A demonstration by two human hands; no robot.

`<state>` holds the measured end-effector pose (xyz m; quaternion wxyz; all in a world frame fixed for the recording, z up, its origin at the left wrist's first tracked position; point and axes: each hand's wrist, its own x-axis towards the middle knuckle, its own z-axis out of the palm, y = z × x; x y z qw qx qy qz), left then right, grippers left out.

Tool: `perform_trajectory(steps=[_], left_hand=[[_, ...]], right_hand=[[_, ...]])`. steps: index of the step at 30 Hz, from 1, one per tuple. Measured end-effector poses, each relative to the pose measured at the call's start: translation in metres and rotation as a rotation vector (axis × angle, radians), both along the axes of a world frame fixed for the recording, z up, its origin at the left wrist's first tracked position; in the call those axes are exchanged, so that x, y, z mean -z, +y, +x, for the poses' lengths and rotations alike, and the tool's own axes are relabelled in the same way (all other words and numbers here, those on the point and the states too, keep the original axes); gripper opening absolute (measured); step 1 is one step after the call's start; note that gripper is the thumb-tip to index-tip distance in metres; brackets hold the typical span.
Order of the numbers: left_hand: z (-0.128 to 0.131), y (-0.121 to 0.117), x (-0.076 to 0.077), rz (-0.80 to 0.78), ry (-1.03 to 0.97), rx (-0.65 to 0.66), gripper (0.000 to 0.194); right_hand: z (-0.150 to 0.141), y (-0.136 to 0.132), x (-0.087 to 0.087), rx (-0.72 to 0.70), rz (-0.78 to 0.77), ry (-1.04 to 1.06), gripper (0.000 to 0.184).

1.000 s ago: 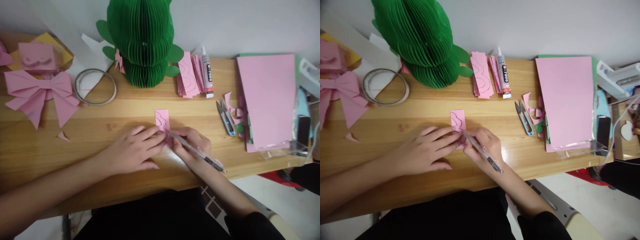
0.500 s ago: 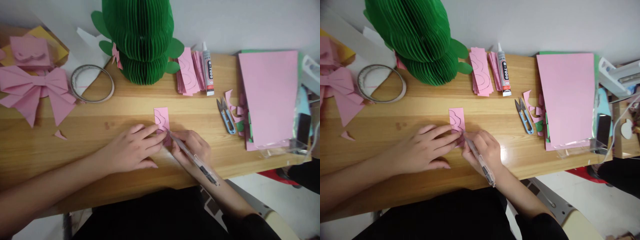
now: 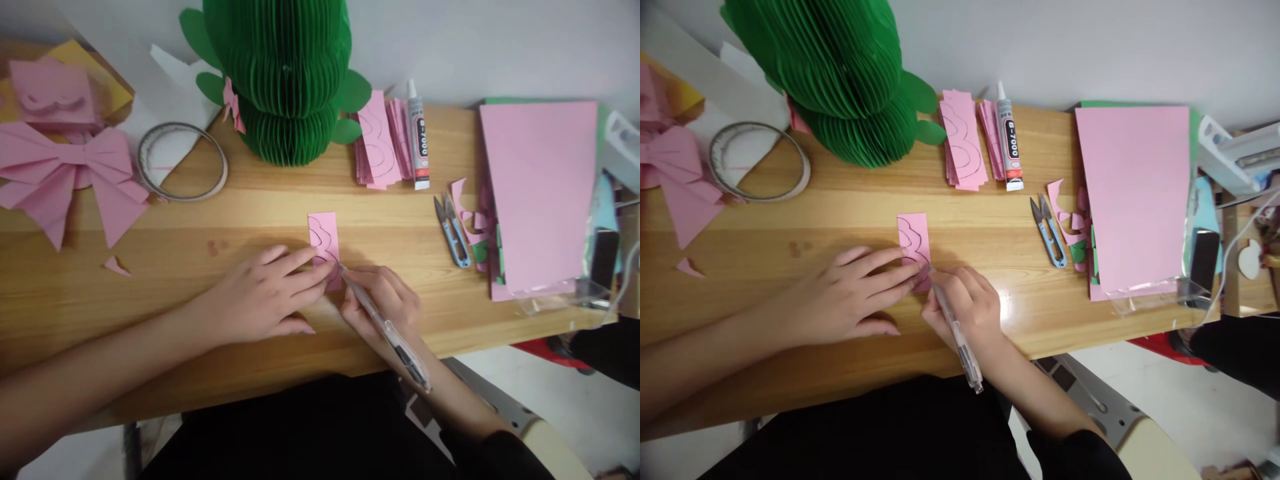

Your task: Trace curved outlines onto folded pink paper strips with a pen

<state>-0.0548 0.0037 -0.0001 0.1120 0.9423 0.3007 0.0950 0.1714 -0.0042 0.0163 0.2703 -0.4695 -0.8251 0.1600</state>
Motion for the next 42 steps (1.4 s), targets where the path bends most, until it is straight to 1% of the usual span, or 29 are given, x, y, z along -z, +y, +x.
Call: perform_trajectory(steps=[5,13,16,21,28,34,37,42], left_hand=[[0.000,0.000,-0.002,0.032,-0.002,0.003,0.044],[0.000,0.002,-0.001,0.065,-0.034,0.023,0.048],[0.000,0.001,-0.002,0.063,-0.018,0.021,0.047],[0.001,0.001,-0.001,0.054,0.011,0.023,0.046],[0.001,0.002,0.000,0.067,0.017,0.017,0.046],[0.000,0.002,0.001,0.086,0.021,0.026,0.048],[0.001,0.002,0.001,0.093,0.017,0.021,0.048],[0.001,0.002,0.000,0.061,0.019,0.017,0.049]], right_hand=[[0.000,0.004,0.001,-0.009,0.014,0.016,0.023],[0.001,0.002,-0.001,0.001,0.000,0.000,0.023],[0.000,0.001,-0.001,-0.004,0.015,0.000,0.022],[0.000,-0.002,-0.001,-0.006,-0.002,0.007,0.026],[0.000,-0.007,-0.002,-0.023,0.045,-0.008,0.029],[0.000,-0.007,0.002,-0.009,0.075,-0.008,0.023],[0.000,-0.006,0.003,0.002,0.090,-0.004,0.024],[0.000,-0.004,0.002,-0.009,0.091,-0.010,0.024]])
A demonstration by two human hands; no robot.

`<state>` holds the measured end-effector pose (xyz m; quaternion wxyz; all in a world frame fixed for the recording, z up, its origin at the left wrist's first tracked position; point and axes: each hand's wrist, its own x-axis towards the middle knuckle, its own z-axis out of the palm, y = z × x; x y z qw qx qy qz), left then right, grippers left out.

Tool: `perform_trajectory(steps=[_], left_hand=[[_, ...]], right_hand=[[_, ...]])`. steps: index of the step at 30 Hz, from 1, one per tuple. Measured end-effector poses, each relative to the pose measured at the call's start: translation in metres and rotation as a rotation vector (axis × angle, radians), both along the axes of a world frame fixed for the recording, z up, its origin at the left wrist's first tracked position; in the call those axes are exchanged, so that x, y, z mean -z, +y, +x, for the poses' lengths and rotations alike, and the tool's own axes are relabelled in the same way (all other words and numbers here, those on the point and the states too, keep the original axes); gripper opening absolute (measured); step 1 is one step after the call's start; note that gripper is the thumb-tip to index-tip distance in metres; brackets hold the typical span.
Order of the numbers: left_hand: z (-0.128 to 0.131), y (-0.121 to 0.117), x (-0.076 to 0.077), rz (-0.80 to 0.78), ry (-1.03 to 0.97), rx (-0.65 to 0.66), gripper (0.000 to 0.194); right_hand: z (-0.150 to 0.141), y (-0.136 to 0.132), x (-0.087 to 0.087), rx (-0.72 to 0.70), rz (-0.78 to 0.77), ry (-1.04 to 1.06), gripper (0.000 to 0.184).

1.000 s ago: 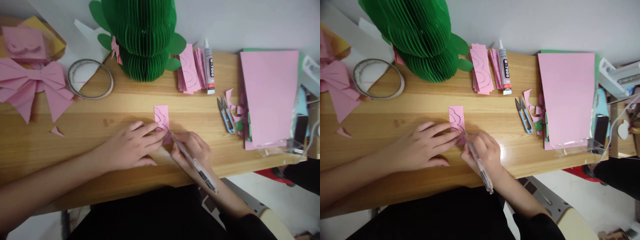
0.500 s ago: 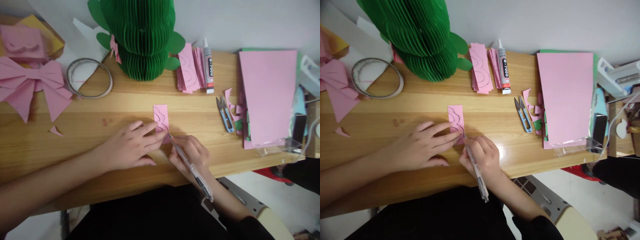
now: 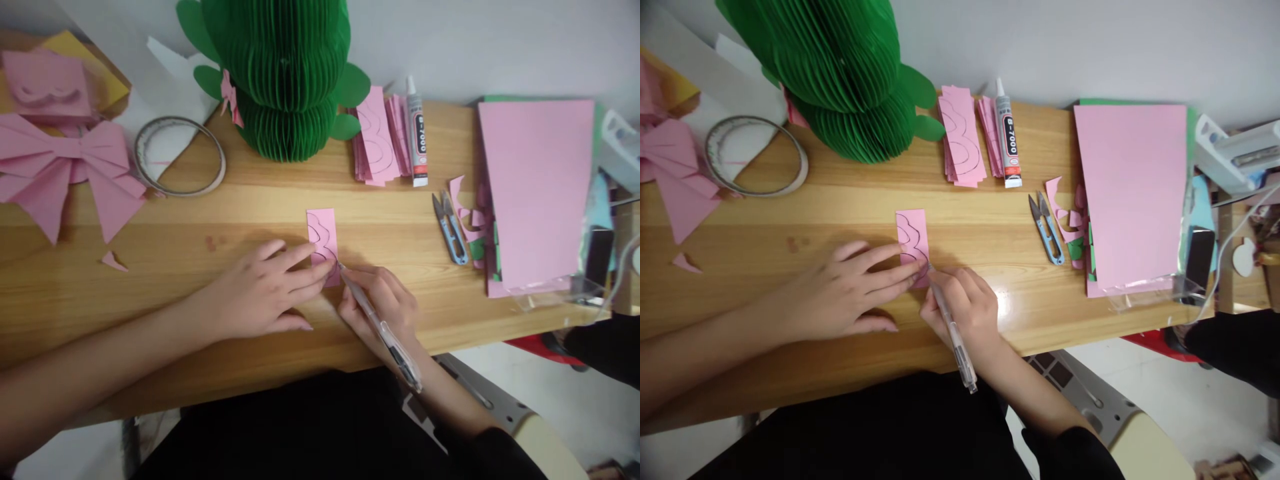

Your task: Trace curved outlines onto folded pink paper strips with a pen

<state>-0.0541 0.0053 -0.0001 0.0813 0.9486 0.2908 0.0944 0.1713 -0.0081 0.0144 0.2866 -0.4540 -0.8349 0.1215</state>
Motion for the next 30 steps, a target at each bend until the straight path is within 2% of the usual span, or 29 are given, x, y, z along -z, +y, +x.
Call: perform_trajectory(steps=[4,13,16,22,30], left_hand=[[0.000,-0.001,-0.001,-0.022,0.003,-0.008,0.048],[0.000,0.002,0.000,0.036,0.007,0.008,0.046],[0.000,0.002,0.000,0.035,0.006,0.003,0.045],[-0.001,0.002,-0.002,0.009,-0.007,-0.003,0.048],[-0.002,0.003,-0.002,-0.029,-0.009,-0.001,0.047]], right_hand=[[0.000,-0.002,0.000,0.000,-0.005,0.010,0.025],[0.001,-0.007,0.001,-0.006,0.001,0.066,0.025],[0.002,-0.010,0.002,0.043,-0.018,0.090,0.025],[-0.002,-0.013,-0.001,0.217,-0.271,0.229,0.015],[-0.005,-0.011,0.002,0.252,-0.238,0.241,0.015]])
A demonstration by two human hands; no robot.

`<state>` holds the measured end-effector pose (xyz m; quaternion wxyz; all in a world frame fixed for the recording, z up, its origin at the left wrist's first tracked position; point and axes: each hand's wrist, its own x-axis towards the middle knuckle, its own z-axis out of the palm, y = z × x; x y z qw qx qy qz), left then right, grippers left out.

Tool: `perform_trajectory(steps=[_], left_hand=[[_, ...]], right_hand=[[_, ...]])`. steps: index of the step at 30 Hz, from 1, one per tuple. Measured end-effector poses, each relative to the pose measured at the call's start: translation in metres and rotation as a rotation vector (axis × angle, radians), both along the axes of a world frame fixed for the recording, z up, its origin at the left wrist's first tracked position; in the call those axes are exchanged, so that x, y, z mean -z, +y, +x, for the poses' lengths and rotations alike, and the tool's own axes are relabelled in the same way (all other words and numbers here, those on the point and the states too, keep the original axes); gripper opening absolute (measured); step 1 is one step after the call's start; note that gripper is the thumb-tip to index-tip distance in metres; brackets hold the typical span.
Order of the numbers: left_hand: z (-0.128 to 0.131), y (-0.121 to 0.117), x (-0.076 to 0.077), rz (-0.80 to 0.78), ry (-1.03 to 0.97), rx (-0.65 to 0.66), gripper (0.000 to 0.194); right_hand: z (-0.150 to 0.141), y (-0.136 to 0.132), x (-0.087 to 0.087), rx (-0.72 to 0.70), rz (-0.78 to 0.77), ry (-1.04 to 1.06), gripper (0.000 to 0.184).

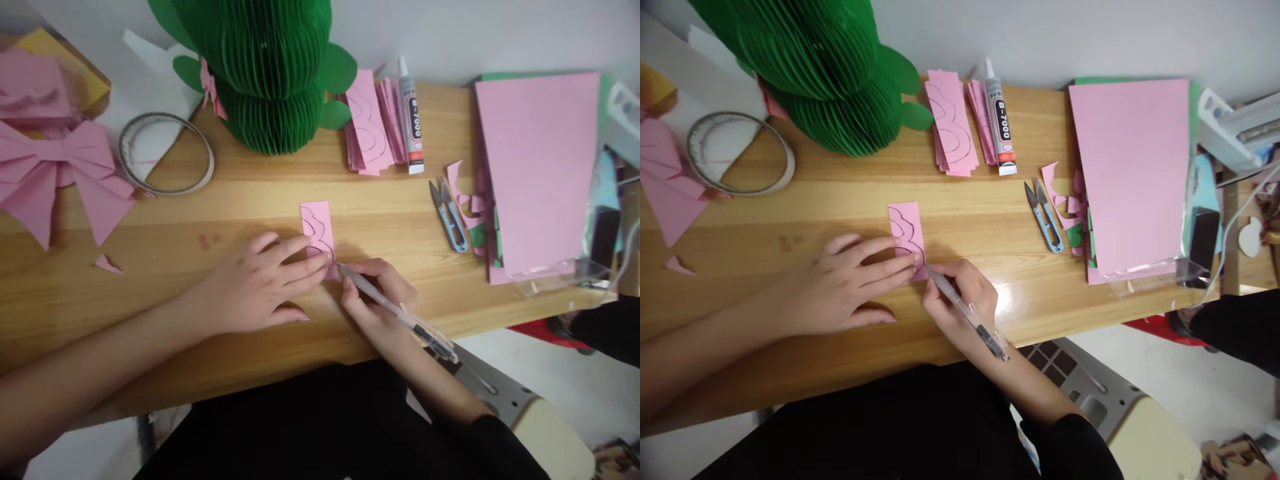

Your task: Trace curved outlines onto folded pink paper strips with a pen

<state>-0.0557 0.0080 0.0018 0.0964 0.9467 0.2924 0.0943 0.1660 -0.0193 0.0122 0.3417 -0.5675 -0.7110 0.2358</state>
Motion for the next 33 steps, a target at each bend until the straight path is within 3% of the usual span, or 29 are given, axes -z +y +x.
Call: perform_trajectory(steps=[6,23,33], left_hand=[[0.0004,0.0008,-0.0004,0.028,0.004,0.010,0.046],[-0.0008,0.0014,0.0013,0.022,-0.007,0.025,0.047],[-0.0013,0.0012,-0.0002,0.011,0.015,0.031,0.050]], right_hand=[[-0.0002,-0.0019,0.0012,-0.015,0.004,-0.059,0.015],[0.0016,-0.0053,0.0024,-0.067,-0.030,0.048,0.021],[0.0019,-0.0014,0.0008,-0.039,0.003,-0.041,0.021]])
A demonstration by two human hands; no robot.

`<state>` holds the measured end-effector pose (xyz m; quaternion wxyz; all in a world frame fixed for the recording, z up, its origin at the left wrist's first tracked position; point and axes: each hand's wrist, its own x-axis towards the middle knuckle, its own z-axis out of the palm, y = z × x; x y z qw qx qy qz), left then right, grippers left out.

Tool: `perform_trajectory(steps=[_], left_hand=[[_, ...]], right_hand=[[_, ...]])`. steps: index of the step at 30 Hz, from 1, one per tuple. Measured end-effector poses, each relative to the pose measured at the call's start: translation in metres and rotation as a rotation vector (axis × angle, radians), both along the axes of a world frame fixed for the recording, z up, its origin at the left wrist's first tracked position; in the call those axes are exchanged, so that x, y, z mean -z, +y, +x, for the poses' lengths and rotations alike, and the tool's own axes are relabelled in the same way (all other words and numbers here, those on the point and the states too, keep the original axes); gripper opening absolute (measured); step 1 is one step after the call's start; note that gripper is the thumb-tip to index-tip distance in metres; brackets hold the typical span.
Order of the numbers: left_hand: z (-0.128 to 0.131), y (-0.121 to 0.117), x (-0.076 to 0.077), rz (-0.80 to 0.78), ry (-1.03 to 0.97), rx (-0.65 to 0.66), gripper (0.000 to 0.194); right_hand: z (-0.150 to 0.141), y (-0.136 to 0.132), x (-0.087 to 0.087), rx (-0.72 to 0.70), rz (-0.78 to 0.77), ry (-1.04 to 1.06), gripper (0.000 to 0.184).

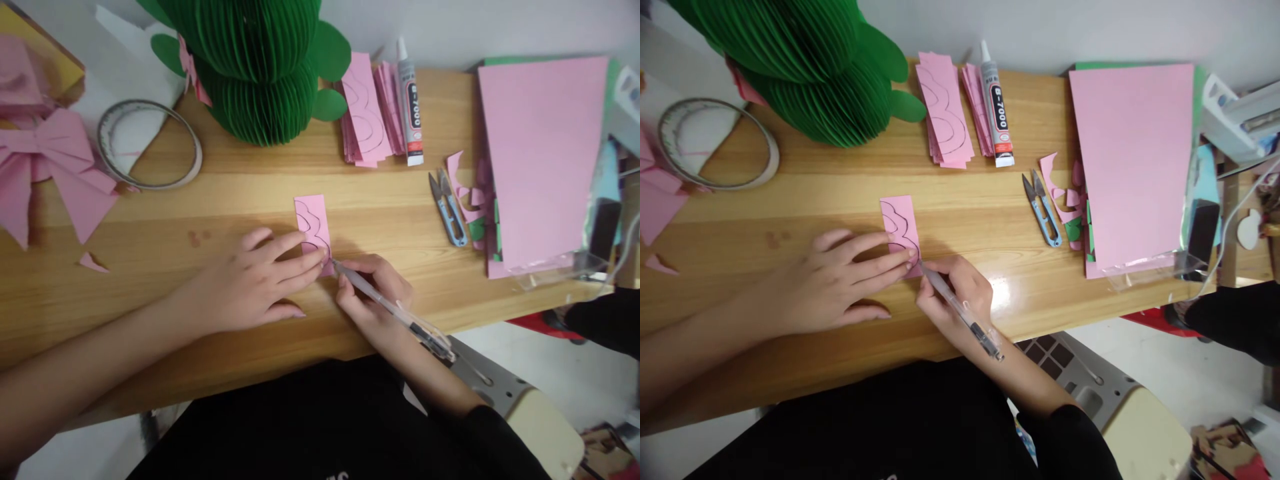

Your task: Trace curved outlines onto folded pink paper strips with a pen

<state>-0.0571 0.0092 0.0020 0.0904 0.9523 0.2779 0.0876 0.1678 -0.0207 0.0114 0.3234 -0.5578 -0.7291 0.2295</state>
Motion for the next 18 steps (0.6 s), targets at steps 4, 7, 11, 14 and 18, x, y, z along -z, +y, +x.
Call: perform_trajectory(steps=[4,7,11,14,18], left_hand=[[0.0002,-0.0003,-0.0006,-0.011,0.000,-0.008,0.049],[0.0004,-0.0006,0.0001,-0.009,-0.011,-0.007,0.048],[0.0005,-0.0005,0.0010,0.004,-0.021,-0.010,0.047],[0.0005,-0.0006,0.0002,0.002,-0.016,-0.015,0.046],[-0.0001,-0.0012,-0.0007,-0.012,0.000,-0.033,0.044]], right_hand=[[-0.0010,0.0000,0.0008,0.003,0.010,-0.016,0.020],[-0.0012,-0.0008,0.0009,0.006,0.008,-0.008,0.017],[-0.0010,-0.0019,0.0008,-0.012,0.007,0.017,0.016],[-0.0005,-0.0024,0.0010,-0.023,-0.002,0.032,0.017],[0.0006,-0.0026,0.0012,-0.031,-0.011,0.049,0.018]])
